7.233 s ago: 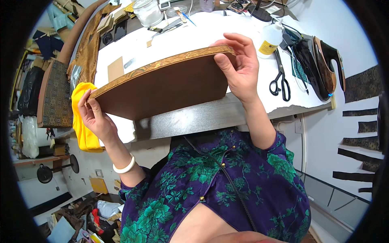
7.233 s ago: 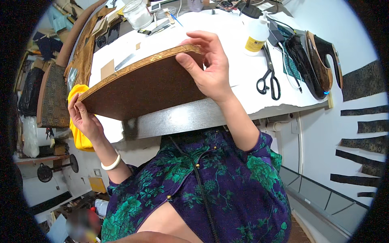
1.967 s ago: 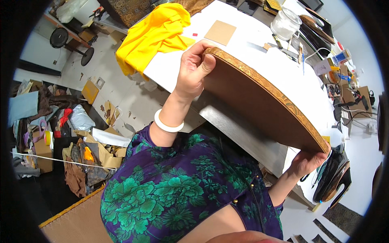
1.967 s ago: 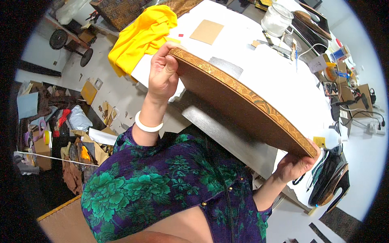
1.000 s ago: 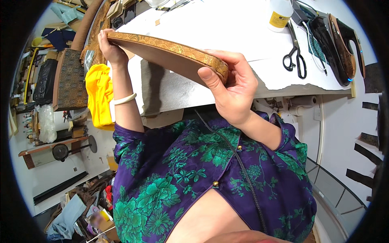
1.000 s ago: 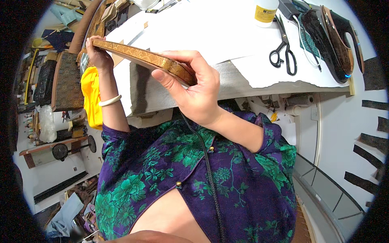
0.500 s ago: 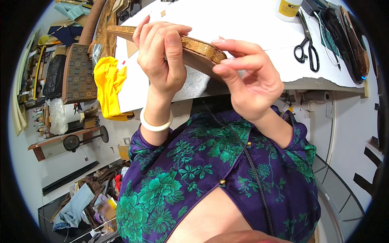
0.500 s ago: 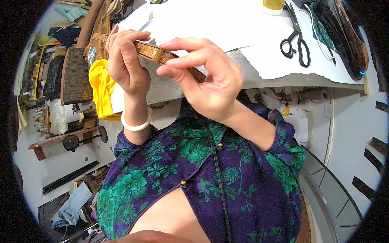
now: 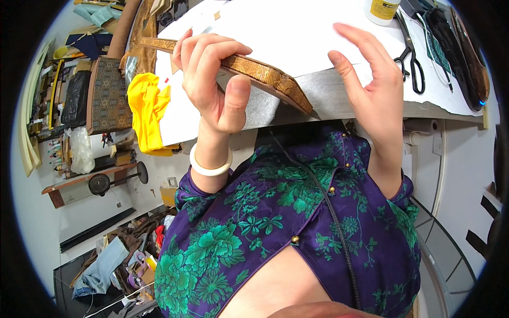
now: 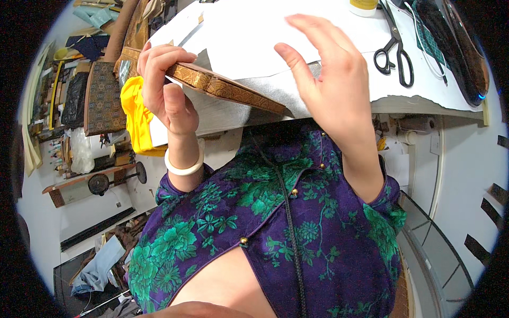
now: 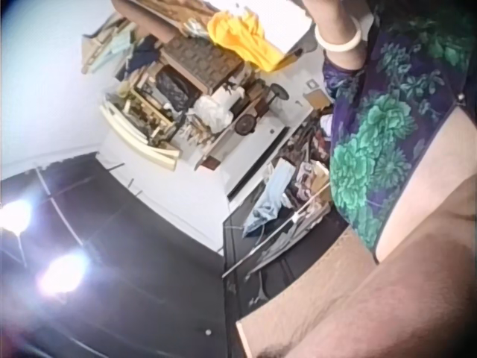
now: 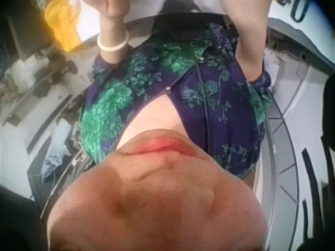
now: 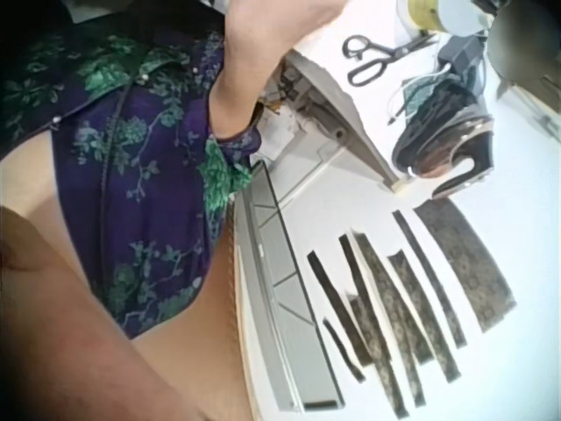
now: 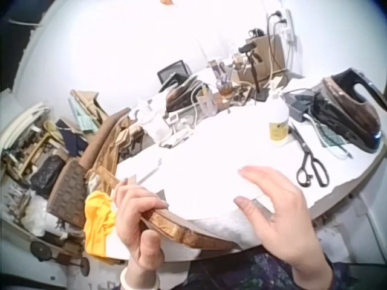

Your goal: The person applies adhesive to the edges of a rectangular board, aligns and presses a brown patterned cover onto it, and uses an iron to heat and secure the edges. The person repeatedly inspects the edges and corners of the finished cover.

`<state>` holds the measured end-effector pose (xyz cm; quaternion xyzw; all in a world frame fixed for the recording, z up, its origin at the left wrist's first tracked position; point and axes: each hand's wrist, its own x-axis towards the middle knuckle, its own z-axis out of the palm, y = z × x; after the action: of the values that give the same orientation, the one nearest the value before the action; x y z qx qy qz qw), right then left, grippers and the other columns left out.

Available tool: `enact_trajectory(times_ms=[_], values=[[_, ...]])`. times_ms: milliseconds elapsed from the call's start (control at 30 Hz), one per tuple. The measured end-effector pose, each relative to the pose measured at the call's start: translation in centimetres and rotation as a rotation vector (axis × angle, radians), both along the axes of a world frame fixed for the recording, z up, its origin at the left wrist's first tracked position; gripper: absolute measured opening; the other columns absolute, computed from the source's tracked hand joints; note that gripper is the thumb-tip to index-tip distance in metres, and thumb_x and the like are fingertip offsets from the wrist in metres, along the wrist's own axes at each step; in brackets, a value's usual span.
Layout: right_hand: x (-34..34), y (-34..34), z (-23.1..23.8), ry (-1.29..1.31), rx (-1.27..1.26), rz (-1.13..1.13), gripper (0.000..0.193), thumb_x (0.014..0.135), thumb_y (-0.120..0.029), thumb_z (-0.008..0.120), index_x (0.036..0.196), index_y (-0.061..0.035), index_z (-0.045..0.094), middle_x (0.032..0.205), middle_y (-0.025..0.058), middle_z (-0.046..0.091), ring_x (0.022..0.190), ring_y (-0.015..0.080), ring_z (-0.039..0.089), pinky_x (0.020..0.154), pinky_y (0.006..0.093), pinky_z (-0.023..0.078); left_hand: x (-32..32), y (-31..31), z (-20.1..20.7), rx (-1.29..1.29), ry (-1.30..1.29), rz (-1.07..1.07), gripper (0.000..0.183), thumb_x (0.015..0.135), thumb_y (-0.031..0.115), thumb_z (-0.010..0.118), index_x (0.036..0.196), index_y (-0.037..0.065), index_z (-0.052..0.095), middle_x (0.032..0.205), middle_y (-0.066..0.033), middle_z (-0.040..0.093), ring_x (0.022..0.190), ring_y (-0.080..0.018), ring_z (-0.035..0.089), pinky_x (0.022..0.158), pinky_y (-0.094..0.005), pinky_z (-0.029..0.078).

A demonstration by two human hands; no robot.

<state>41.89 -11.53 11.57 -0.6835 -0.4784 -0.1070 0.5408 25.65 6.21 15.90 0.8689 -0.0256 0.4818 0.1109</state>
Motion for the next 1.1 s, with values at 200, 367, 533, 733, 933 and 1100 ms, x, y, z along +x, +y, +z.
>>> enact_trajectory(times_ms=[200,367,533,733,933,1100], values=[[-2.3,1.4,1.0,0.664,0.203,0.811,0.027,0.099,-0.019,0.063,0.112,0.0042,0.069,0.109,0.0133,0.070,0.104,0.0181,0.065,0.093,0.0301,0.050,-0.9,0.2,0.1,0.009,0.038,0.012,0.049,0.088,0.055,0.057,0.088,0.006,0.062,0.080,-0.0061,0.061,0.083,-0.0249,0.053,0.098,-0.0439,0.031],[-4.9,2.3,1.0,0.533,0.277,0.871,0.037,0.087,-0.012,0.076,0.118,0.0051,0.064,0.115,0.0174,0.067,0.111,0.0256,0.065,0.098,0.0368,0.052,-1.9,0.4,0.3,-0.028,0.070,-0.026,0.057,0.088,0.063,0.057,0.087,0.006,0.062,0.080,-0.0058,0.061,0.085,-0.0242,0.052,0.098,-0.0452,0.031],[-6.2,2.9,0.8,0.998,0.385,0.953,0.026,0.085,-0.010,0.079,0.106,0.0002,0.070,0.101,0.0062,0.070,0.094,0.0126,0.067,0.082,0.0290,0.056,-2.4,0.7,0.7,-0.031,0.087,-0.074,0.061,0.082,0.067,0.062,0.088,0.007,0.065,0.082,-0.0053,0.062,0.085,-0.0232,0.053,0.101,-0.0461,0.029],[-3.7,4.3,1.8,1.098,0.079,1.155,0.020,0.084,-0.015,0.081,0.097,-0.0029,0.071,0.091,0.0017,0.070,0.088,0.0100,0.065,0.082,0.0262,0.053,-3.1,0.5,1.0,-0.085,0.136,-0.104,0.067,0.069,0.071,0.074,0.090,0.008,0.065,0.081,-0.0024,0.062,0.083,-0.0199,0.051,0.095,-0.0408,0.030],[-2.7,4.2,3.2,1.158,-0.090,1.204,0.018,0.081,-0.011,0.082,0.089,-0.0029,0.068,0.100,0.0068,0.064,0.096,0.0151,0.059,0.088,0.0299,0.048,-3.2,-0.2,1.0,-0.136,0.147,-0.115,0.064,0.066,0.067,0.079,0.087,0.009,0.063,0.077,0.0001,0.059,0.080,-0.0186,0.048,0.086,-0.0367,0.029],[-3.1,5.2,1.3,1.170,-0.110,1.270,0.026,0.082,-0.016,0.083,0.099,-0.0045,0.068,0.096,0.0017,0.067,0.090,0.0106,0.064,0.083,0.0272,0.053,-3.8,-0.1,1.2,-0.132,0.148,-0.130,0.062,0.067,0.065,0.080,0.085,0.009,0.062,0.076,0.0000,0.059,0.080,-0.0183,0.049,0.086,-0.0362,0.029]])
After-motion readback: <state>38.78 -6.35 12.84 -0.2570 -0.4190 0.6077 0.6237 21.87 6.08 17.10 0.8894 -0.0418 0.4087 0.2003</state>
